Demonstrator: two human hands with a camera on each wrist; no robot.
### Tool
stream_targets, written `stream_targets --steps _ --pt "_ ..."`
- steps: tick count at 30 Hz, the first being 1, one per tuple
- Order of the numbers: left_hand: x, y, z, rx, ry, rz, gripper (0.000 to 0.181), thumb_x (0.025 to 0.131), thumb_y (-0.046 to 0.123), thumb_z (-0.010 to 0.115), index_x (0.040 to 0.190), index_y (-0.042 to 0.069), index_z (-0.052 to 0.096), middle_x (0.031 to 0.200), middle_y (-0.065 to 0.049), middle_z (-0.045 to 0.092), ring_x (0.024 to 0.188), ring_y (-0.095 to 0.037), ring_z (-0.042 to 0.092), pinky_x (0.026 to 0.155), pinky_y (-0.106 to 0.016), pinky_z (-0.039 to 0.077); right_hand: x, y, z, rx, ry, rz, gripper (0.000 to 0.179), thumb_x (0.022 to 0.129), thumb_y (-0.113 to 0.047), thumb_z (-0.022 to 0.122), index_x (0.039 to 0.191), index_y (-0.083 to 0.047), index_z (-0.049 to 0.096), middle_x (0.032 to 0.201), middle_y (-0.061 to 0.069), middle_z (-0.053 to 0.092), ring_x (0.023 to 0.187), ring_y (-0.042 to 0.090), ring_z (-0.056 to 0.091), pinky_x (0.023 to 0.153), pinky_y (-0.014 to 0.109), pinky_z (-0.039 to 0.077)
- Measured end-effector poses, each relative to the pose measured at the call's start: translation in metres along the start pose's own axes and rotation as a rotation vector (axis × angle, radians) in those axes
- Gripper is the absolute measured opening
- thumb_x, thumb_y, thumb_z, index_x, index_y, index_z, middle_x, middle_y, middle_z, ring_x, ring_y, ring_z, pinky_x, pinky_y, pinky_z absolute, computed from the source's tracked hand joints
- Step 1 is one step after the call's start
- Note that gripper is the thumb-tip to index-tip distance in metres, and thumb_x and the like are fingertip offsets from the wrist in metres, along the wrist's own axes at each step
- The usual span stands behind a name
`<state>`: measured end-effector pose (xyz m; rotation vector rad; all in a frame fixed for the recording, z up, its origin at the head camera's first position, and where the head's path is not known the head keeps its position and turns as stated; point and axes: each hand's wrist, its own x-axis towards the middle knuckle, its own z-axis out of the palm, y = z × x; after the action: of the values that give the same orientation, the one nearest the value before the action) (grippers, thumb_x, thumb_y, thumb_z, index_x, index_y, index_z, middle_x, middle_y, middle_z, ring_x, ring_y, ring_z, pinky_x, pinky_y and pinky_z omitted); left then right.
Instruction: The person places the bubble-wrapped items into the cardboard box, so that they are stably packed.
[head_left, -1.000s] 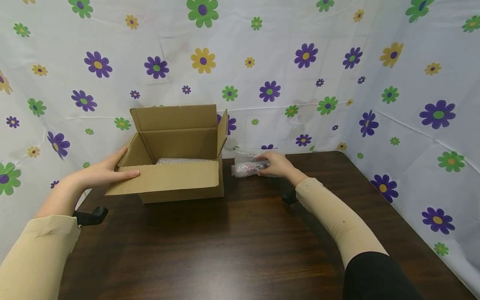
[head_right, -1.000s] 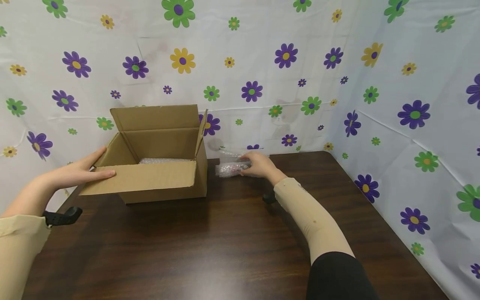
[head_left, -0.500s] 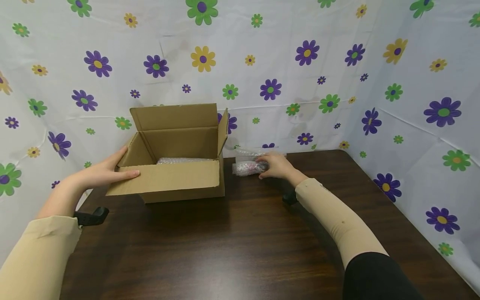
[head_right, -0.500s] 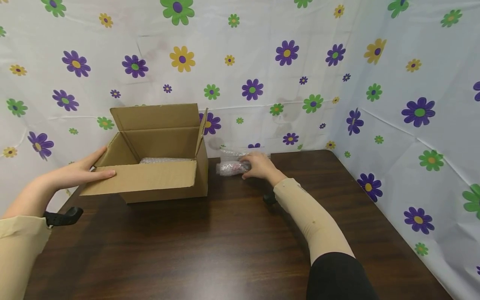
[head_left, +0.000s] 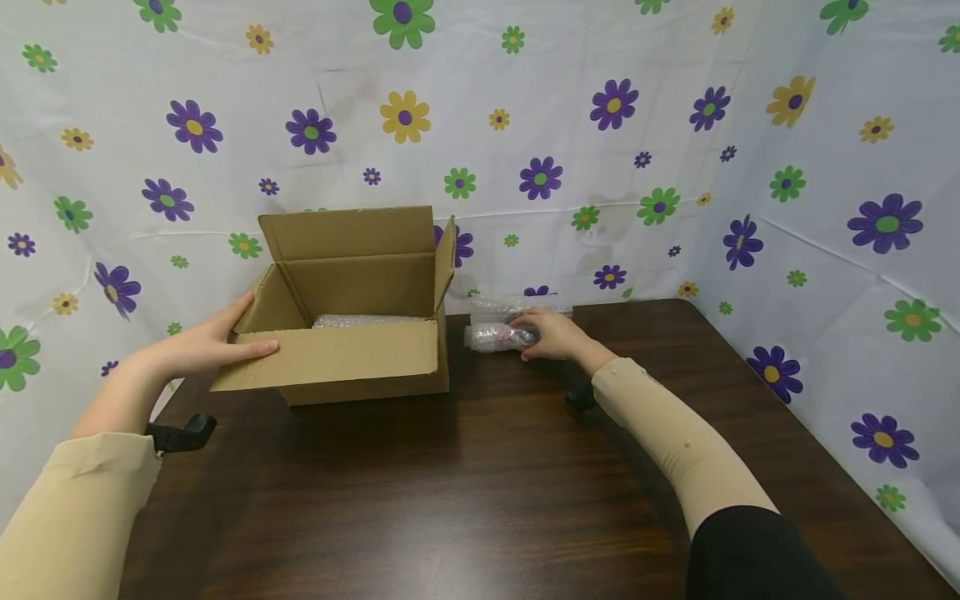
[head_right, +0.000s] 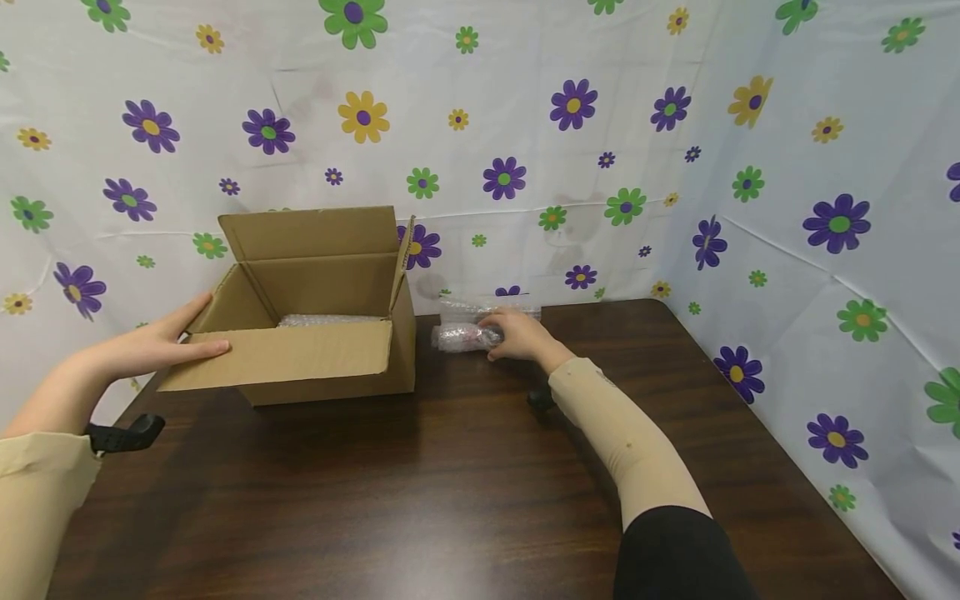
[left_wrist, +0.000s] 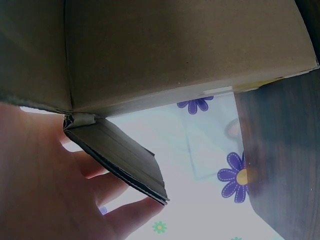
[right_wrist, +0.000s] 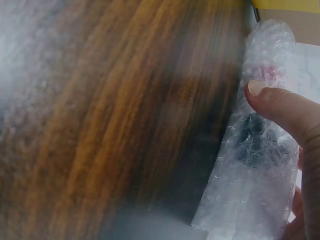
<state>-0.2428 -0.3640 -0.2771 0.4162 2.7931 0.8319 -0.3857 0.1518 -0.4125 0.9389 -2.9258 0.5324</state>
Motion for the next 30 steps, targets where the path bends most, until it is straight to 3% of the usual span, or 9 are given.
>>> stream_targets --steps 18,30 --pt "0.002 -0.003 -0.002 0.024 0.004 0.004 0.102 0.094 0.037 0.061 0.152 0.004 -0.017 0.155 -0.032 -0.012 0.140 -0.053 -0.005 0.103 -0.073 0.009 -0.001 0.000 -0.001 0.040 -0.027 0.019 0.053 0.081 -0.024 0.080 0.130 -0.016 0.063 0.134 0.007 0.058 0.123 0.029 0.052 0.102 0.048 0.041" --pt "0.000 0.000 -0.002 0.044 -0.003 -0.007 0.103 0.094 0.040 0.061 0.152 0.002 -0.015 0.155 -0.033 -0.011 0.139 -0.054 -0.005 0.103 -0.074 0.009 -0.013 -0.009 -0.025 0.130 -0.024 0.027 0.053 0.081 -0.021 0.080 0.131 -0.017 0.062 0.134 0.007 0.058 0.118 0.028 0.055 0.096 0.050 0.046"
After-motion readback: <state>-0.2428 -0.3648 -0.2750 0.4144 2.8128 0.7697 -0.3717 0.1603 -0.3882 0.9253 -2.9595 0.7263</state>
